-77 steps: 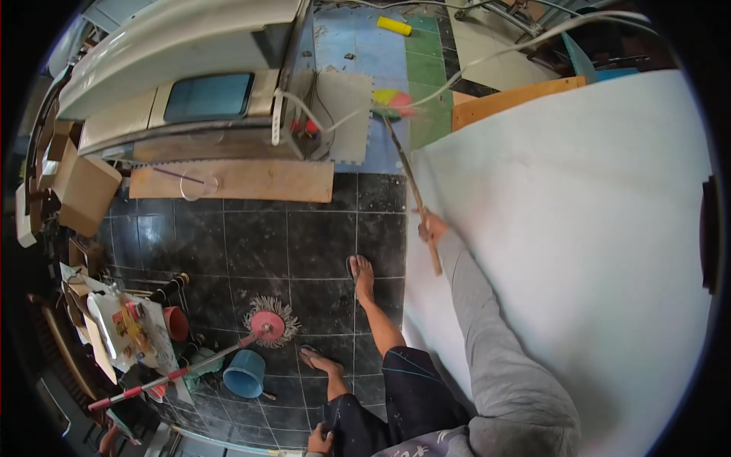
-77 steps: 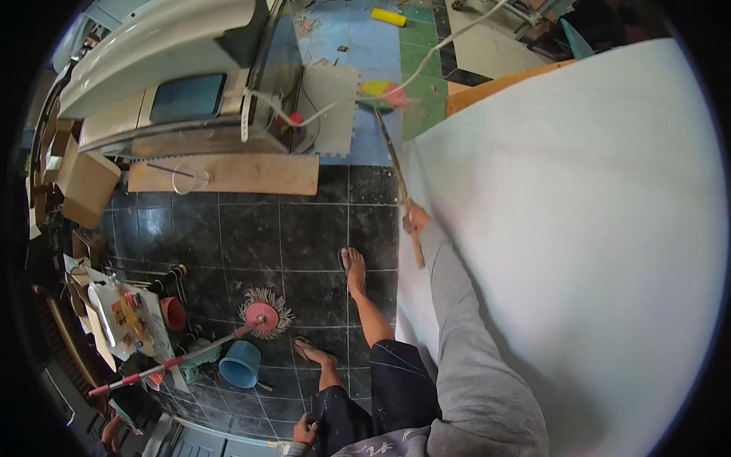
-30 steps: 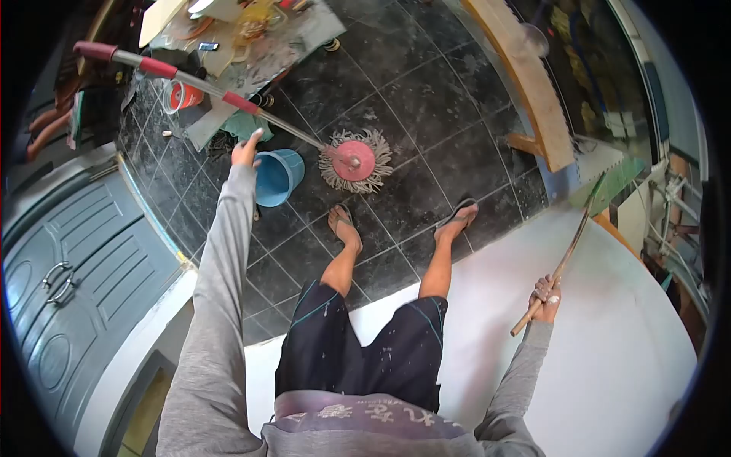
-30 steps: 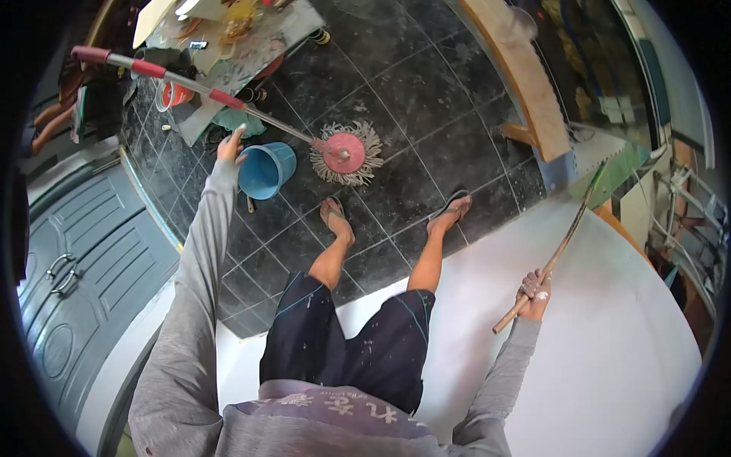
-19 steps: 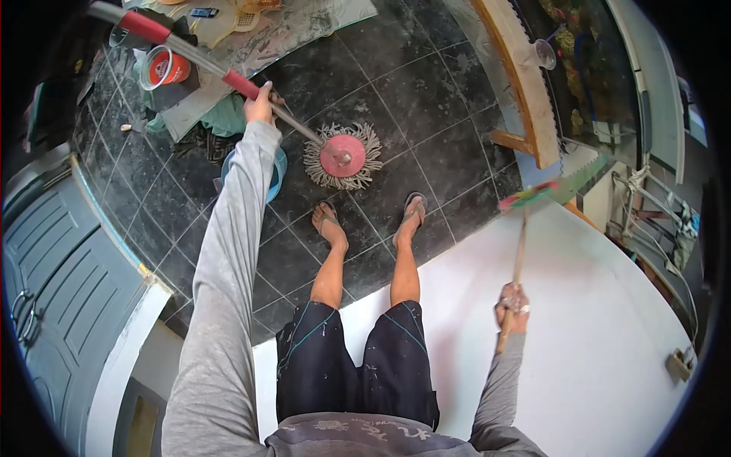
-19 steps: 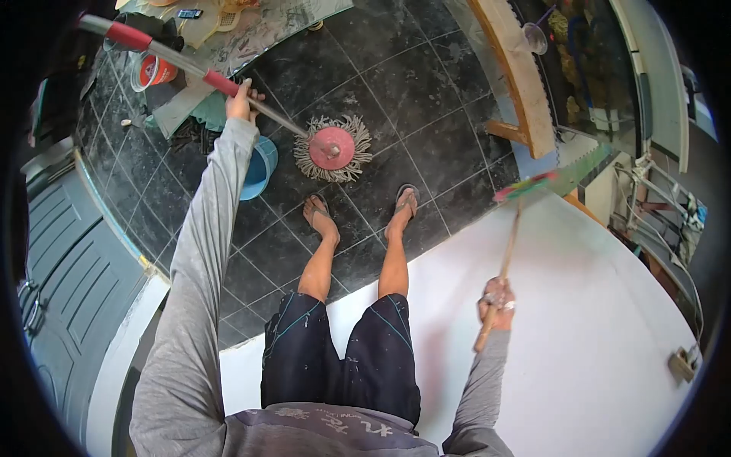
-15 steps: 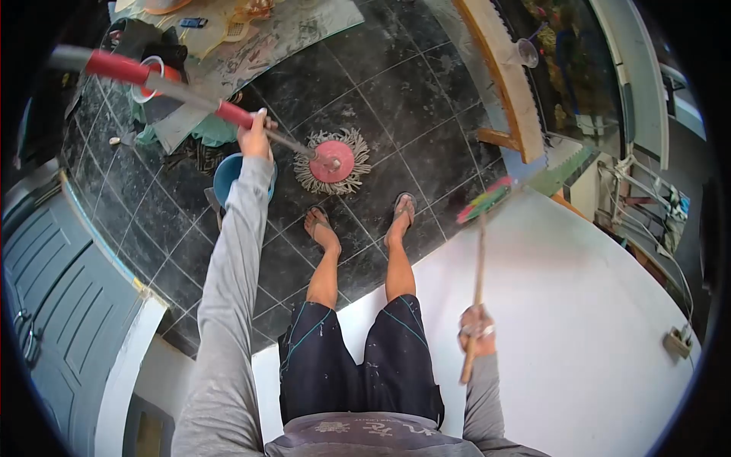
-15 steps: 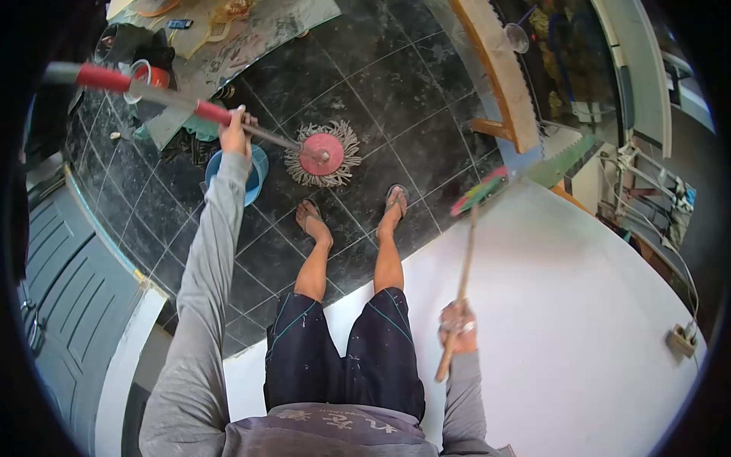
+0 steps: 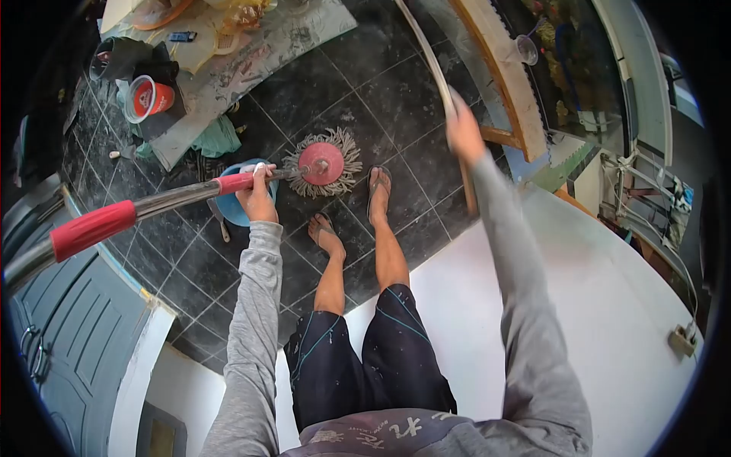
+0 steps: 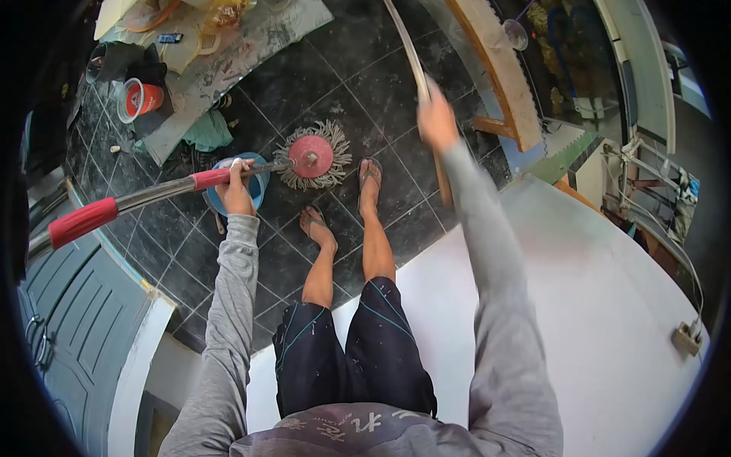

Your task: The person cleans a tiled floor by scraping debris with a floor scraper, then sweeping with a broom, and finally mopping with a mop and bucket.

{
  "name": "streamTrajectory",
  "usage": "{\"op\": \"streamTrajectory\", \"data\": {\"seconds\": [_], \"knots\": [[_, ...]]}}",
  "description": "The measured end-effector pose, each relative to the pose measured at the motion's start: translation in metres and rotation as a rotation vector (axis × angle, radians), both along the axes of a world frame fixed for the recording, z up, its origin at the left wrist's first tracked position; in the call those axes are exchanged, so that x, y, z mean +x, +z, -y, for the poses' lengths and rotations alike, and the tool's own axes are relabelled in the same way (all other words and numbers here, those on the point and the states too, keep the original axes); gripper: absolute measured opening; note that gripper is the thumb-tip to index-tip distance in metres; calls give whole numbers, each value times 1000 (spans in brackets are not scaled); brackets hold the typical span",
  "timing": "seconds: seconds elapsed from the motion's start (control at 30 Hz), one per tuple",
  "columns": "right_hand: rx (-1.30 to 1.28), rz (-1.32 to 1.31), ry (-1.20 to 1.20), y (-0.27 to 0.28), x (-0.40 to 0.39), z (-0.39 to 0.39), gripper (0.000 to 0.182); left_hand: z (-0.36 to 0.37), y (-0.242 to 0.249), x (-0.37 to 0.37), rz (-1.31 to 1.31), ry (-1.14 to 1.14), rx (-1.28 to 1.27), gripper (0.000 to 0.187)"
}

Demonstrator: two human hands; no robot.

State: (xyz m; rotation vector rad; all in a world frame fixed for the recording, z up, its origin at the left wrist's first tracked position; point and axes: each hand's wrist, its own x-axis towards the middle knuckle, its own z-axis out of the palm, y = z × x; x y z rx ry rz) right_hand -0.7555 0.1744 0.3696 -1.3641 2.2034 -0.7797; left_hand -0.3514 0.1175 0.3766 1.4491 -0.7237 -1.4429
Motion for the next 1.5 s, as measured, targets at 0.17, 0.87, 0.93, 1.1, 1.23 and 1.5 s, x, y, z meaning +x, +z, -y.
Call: {"op": "streamTrajectory", "data": {"seconds": [0.17, 0.87, 0.93, 1.1, 1.23, 1.5], "knots": [[350, -84, -107, -54, -21, 183, 42, -2, 31, -2, 22, 20, -93, 13], [531, -65, 83, 105, -8, -159, 46, -92, 153, -26, 77, 251, -258, 18], [653, -188, 72, 45, -23, -105, 50, -108, 164, -27, 73, 244, -254, 16], [690, -85, 107, -5, -35, -259, 56, -135, 175, -22, 83, 292, -202, 17], [1054, 51, 41, 135, -3, -395, 50, -140, 173, -22, 79, 313, -186, 17], [744, 11, -119, 100, -60, -239, 49, -146, 174, -20, 97, 334, -110, 21]]}}
